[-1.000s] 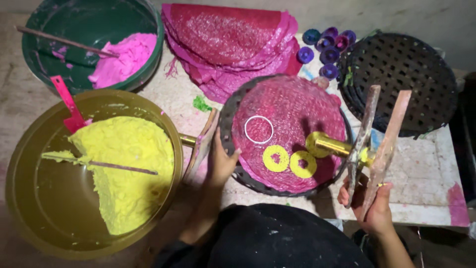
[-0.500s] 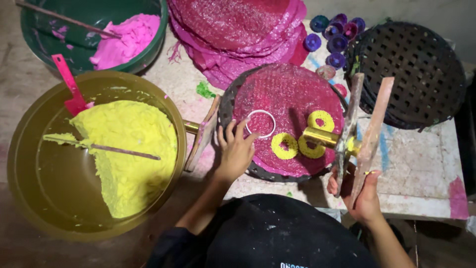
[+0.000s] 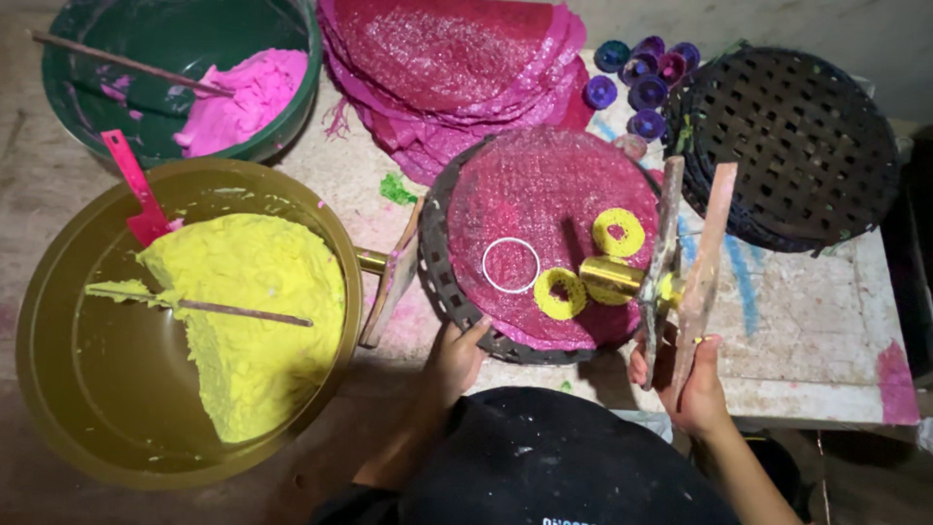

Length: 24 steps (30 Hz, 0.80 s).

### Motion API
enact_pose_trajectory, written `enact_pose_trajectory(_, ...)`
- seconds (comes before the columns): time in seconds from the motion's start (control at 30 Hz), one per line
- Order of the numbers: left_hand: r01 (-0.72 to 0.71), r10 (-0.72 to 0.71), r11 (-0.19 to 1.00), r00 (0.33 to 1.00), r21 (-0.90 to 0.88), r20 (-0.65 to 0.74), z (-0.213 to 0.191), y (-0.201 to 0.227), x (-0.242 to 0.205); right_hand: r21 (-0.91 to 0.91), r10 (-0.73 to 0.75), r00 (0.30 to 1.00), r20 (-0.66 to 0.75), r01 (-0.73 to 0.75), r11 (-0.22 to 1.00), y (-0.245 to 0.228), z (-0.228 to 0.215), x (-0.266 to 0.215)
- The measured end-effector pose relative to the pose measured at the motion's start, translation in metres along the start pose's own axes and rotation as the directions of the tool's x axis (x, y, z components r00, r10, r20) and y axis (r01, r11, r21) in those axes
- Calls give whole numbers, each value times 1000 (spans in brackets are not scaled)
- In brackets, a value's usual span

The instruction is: The person prepares a pink fabric base on a circular tray, then uses a wooden press to form yellow dough into ring shapes on the fabric. They repeat this process to create multiple yellow rings, then add pink dough centers to each ring using the same press. Finally, they place a perforated lid over the tray.

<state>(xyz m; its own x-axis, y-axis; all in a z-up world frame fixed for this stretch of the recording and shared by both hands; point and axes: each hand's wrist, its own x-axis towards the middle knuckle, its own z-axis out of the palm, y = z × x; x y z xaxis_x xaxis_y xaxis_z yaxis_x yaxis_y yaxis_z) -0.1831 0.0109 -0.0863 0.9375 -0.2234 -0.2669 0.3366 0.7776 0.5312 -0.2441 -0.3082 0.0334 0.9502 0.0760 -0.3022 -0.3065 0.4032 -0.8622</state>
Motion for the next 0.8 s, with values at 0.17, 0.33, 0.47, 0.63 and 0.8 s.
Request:
enact_pose_trajectory(0.17, 38, -40, 997, 999, 68, 35, -9, 5, -8, 35, 17, 998, -59, -15, 999, -5, 0, -2)
enact_pose_trajectory(0.33, 163, -161, 983, 986, 87, -39, -3, 8, -22, -37, 25, 998, -66, -27, 999, -9, -2, -7)
enact_pose_trajectory(0.47, 179, -156, 957, 981, 228, -114, 7, 19, -24, -130, 57, 997, -53, -63, 990, -15, -6, -2)
enact_pose_trajectory(0.63, -217, 434, 616, 895, 757, -97, 42, 53, -29, -321, 111, 990, 83, -79, 944, -25, -7, 16)
enact_pose_trajectory(0.8, -228, 356, -293, 876, 929, 327, 83, 89, -22, -386, 166, 974, 152, -96, 917, -34, 1, 28)
